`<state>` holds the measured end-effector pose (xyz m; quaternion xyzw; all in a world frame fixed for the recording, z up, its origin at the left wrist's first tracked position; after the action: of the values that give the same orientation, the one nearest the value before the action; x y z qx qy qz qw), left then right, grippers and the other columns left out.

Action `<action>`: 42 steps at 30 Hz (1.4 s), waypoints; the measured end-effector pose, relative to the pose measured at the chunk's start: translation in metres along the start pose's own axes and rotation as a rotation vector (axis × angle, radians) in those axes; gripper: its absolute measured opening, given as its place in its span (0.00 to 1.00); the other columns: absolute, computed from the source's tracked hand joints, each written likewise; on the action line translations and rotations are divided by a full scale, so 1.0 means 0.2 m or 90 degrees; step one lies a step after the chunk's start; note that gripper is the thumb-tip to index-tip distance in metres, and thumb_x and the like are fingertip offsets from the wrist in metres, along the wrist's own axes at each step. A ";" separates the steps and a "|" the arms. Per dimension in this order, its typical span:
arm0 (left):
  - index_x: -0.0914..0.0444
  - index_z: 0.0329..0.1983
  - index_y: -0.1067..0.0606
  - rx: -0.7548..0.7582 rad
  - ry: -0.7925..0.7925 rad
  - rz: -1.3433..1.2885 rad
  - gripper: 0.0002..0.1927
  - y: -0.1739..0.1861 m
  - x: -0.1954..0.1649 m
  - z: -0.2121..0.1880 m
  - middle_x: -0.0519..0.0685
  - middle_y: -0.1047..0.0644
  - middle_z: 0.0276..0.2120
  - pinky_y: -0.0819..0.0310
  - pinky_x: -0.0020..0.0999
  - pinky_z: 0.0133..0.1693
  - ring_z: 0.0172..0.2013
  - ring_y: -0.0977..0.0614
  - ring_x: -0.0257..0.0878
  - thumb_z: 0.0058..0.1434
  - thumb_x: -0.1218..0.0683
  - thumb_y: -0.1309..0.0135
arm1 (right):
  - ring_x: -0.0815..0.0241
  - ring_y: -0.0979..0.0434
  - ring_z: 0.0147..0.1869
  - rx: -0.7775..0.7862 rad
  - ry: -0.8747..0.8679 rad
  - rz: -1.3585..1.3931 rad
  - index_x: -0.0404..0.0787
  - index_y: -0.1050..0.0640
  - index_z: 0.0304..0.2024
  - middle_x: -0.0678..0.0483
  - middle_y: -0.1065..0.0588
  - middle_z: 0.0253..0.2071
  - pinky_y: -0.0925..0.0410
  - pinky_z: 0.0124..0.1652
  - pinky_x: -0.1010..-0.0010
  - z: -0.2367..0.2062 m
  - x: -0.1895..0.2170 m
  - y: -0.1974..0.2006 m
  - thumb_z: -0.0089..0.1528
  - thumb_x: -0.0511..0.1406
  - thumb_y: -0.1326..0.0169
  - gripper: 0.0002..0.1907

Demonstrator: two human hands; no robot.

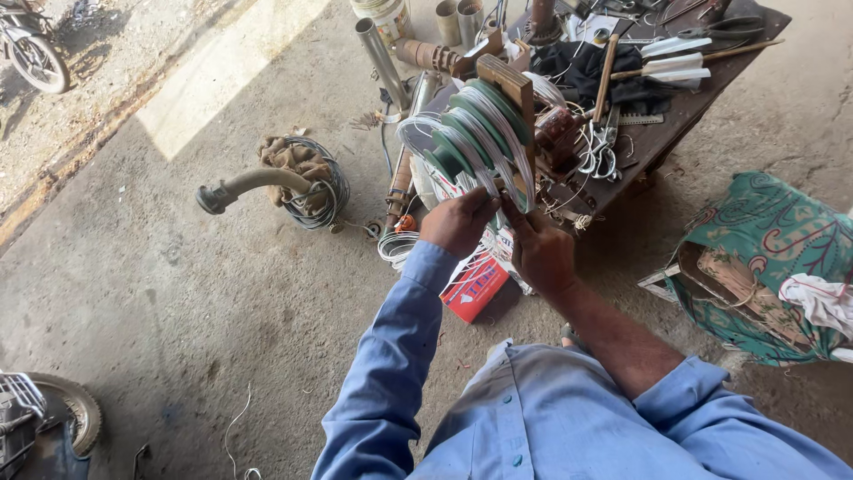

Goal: The person winds white wire from a large coil onto a reel mounted on a wooden frame with a motor, guiding the wire by hand and cutting it with scissors. They then handle the wound coil, lift it off the reel, and place it on the workbench.

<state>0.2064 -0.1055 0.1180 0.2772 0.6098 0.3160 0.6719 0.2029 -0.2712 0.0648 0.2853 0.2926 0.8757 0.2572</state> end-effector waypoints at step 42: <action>0.54 0.40 0.18 -0.132 0.045 0.055 0.11 0.04 -0.04 -0.21 0.54 0.18 0.30 0.25 0.49 0.33 0.33 0.16 0.55 0.66 0.44 0.45 | 0.50 0.19 0.32 0.066 -0.054 0.149 0.39 0.24 0.45 0.47 0.22 0.30 0.28 0.32 0.58 0.05 -0.07 -0.04 0.69 0.33 0.44 0.04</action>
<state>0.1639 -0.1067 0.1246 0.2205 0.5850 0.4155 0.6607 0.2222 -0.2698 0.0615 0.3675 0.2911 0.8705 0.1499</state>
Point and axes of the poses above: each hand's wrist, its own z-axis towards the middle knuckle, its own y-axis out of the back of the hand, x = y × z, the point moved 5 cm from there along z, towards the middle knuckle
